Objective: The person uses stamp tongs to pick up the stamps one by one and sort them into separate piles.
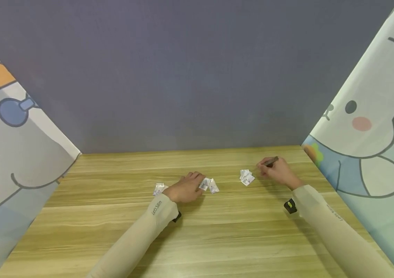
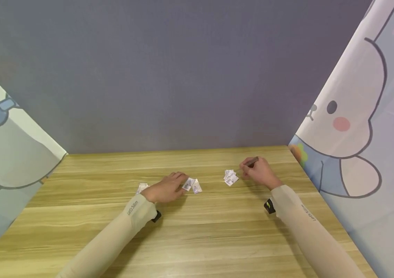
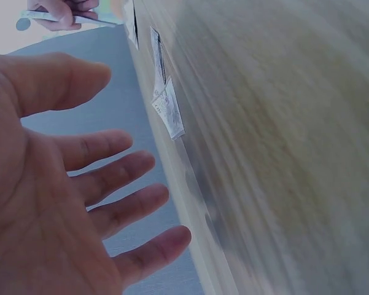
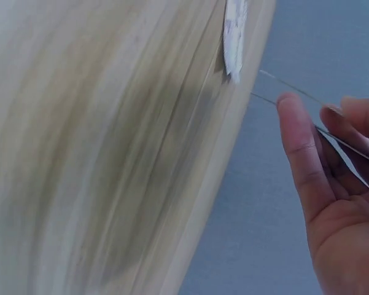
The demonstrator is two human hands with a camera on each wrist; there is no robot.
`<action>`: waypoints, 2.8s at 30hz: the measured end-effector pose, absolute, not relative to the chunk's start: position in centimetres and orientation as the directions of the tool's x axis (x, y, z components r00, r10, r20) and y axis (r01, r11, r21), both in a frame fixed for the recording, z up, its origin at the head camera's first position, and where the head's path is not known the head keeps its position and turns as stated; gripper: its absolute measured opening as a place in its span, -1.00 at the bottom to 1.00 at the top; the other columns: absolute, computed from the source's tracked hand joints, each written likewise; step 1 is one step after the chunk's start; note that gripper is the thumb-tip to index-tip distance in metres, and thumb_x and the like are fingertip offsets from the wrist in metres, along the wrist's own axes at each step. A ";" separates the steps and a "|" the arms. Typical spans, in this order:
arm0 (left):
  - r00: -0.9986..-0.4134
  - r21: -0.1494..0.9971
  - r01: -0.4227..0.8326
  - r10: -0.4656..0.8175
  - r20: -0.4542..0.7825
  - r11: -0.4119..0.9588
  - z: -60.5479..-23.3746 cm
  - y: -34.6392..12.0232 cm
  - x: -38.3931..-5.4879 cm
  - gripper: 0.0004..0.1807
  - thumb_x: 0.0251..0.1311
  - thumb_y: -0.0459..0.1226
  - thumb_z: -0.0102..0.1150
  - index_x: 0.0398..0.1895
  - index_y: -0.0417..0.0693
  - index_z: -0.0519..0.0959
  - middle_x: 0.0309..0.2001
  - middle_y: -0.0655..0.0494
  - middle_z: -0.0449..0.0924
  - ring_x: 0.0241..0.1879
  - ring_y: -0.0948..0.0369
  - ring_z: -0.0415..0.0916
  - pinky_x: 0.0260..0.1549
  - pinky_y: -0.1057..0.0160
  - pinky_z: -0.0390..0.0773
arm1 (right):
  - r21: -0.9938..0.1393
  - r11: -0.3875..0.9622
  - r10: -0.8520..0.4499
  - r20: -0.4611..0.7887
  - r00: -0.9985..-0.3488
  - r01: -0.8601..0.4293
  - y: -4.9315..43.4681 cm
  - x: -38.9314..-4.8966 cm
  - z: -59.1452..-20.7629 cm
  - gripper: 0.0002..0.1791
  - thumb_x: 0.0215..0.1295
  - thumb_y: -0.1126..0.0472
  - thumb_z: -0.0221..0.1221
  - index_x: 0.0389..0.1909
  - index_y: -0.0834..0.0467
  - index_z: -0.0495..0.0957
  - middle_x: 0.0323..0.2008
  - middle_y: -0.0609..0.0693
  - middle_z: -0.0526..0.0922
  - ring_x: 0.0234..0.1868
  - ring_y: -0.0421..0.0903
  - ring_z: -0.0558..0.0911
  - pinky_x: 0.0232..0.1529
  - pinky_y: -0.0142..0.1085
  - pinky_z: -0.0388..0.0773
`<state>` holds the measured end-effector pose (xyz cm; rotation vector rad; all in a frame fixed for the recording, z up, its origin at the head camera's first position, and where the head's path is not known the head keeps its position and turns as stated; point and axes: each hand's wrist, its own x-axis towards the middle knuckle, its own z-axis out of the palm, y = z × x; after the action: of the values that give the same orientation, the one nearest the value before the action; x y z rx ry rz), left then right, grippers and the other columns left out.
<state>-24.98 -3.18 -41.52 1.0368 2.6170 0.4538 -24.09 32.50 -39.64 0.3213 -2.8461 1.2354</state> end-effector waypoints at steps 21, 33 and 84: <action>-0.664 0.326 0.656 0.726 -0.180 0.681 -41.9 -3.0 -24.4 -0.60 0.46 -0.18 -0.17 0.28 -0.05 0.40 0.33 0.09 0.23 0.35 0.05 0.05 0.25 -0.19 0.06 | -0.802 0.535 -0.375 0.056 -0.925 -0.265 24.6 -25.1 -40.1 -0.72 0.31 0.25 0.18 -0.09 0.38 0.57 -0.33 0.25 0.65 -0.38 0.17 0.66 -0.35 -0.03 0.62; -0.684 0.321 0.630 0.701 -0.201 0.707 -41.6 -3.5 -24.2 -0.59 0.45 -0.16 -0.15 0.27 -0.06 0.41 0.31 0.10 0.24 0.34 0.07 0.06 0.27 -0.18 0.03 | -0.807 0.495 -0.431 0.092 -0.897 -0.321 21.0 -25.6 -41.3 -0.76 0.26 0.29 0.21 -0.16 0.40 0.59 -0.39 0.18 0.67 -0.49 0.02 0.66 -0.46 -0.20 0.63; -0.723 0.333 0.622 0.683 -0.103 0.709 -40.6 -5.2 -24.8 -0.58 0.45 -0.22 -0.17 0.32 -0.06 0.33 0.31 0.09 0.23 0.33 0.06 0.09 0.24 -0.16 0.11 | -0.870 0.388 -0.425 0.125 -0.897 -0.305 18.8 -23.3 -37.2 -0.86 0.30 0.38 0.14 -0.23 0.40 0.60 -0.46 0.28 0.65 -0.44 0.31 0.63 -0.38 0.07 0.59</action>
<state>-24.82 -5.19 -40.60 1.0447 2.6978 0.4087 -23.31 18.79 -37.22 0.7167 -2.7128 1.6583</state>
